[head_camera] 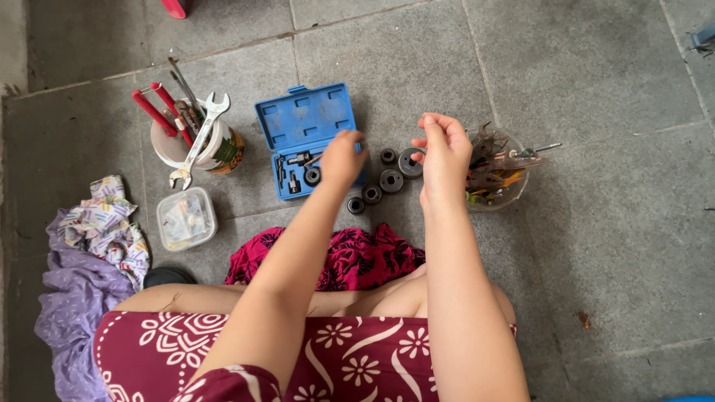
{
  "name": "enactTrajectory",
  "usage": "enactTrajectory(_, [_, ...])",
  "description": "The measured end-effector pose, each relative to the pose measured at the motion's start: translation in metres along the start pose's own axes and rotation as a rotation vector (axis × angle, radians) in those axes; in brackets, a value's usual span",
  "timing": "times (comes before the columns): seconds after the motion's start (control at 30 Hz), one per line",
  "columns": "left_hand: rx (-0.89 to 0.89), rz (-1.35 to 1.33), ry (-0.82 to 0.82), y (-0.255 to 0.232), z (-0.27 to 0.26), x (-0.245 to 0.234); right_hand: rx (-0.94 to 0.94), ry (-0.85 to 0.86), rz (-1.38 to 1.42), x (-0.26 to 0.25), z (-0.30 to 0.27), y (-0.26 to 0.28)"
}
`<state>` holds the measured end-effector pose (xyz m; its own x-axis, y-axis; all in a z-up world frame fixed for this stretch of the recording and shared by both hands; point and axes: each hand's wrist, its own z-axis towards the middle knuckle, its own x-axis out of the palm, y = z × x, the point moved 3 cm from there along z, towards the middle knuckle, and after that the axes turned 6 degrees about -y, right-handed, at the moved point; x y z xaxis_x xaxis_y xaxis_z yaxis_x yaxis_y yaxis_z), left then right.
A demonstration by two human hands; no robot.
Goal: The person sits on the floor and removes metal drill bits and sockets from a blue plastic case, placing them on the floor. They then pick up the items and place them back into the case, repeating the process of removing and reinserting the tools.
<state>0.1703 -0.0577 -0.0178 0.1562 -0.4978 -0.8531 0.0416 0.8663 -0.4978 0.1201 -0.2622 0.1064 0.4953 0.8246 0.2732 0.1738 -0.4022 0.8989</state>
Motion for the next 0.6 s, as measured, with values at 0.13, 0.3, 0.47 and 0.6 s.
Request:
enactTrajectory(0.13, [-0.034, 0.073, 0.034, 0.026, -0.009, -0.024, 0.001, -0.005, -0.012, -0.001, 0.0, -0.002])
enactTrajectory(0.3, [-0.071, 0.143, 0.118, 0.035, -0.025, -0.028, -0.013, -0.01, -0.028, -0.002, 0.001, -0.006])
enactTrajectory(0.47, [-0.086, 0.202, 0.092, 0.042, -0.028, -0.021, -0.015, -0.016, -0.032, -0.003, 0.002, -0.008])
enactTrajectory(0.6, [-0.07, 0.212, 0.079, 0.048, -0.027, -0.015, -0.005, -0.016, -0.03, -0.002, 0.002, -0.007])
